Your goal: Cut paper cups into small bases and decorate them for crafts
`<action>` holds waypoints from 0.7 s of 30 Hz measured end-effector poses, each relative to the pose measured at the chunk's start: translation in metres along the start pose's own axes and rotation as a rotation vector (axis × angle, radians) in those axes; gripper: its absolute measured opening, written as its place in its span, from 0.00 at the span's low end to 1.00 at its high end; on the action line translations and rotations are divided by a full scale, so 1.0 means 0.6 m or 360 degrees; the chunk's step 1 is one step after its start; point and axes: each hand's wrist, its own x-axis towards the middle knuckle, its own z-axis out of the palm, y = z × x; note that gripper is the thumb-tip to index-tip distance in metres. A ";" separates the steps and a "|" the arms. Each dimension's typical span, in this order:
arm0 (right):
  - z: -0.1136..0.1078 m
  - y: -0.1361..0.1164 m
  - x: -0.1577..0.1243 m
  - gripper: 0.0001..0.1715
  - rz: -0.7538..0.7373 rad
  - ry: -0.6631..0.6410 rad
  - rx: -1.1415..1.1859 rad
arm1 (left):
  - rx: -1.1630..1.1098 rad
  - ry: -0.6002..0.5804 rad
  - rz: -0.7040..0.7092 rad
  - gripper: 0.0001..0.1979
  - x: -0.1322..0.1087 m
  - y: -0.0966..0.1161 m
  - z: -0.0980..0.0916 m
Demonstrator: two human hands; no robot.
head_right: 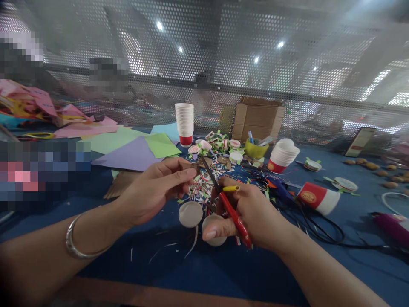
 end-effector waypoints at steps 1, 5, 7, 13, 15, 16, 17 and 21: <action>0.001 -0.002 0.000 0.40 0.0002 -0.0003 -0.0008 | 0.0006 -0.0009 0.0013 0.10 -0.001 0.000 0.001; 0.005 -0.011 0.000 0.37 -0.0079 0.0006 -0.0156 | 0.0041 -0.0026 0.0066 0.10 -0.004 0.001 0.003; 0.005 -0.016 0.001 0.37 -0.0167 0.0030 -0.0305 | 0.0060 -0.0041 0.0103 0.10 -0.005 0.002 0.004; 0.005 -0.022 0.004 0.41 -0.0183 -0.0036 -0.0478 | 0.0152 -0.0038 0.0174 0.09 -0.006 0.002 0.004; 0.005 -0.022 0.003 0.43 -0.0123 -0.0074 -0.0401 | 0.0181 -0.0057 0.0187 0.09 -0.005 0.001 0.003; 0.005 -0.022 0.003 0.43 -0.0108 -0.0073 -0.0386 | 0.0189 -0.0059 0.0190 0.09 -0.004 0.000 0.003; 0.005 -0.021 0.003 0.43 -0.0107 -0.0071 -0.0380 | 0.0195 -0.0059 0.0187 0.09 -0.004 -0.001 0.002; 0.005 -0.020 0.002 0.41 -0.0110 -0.0078 -0.0355 | 0.0222 -0.0058 0.0170 0.08 -0.002 -0.002 0.001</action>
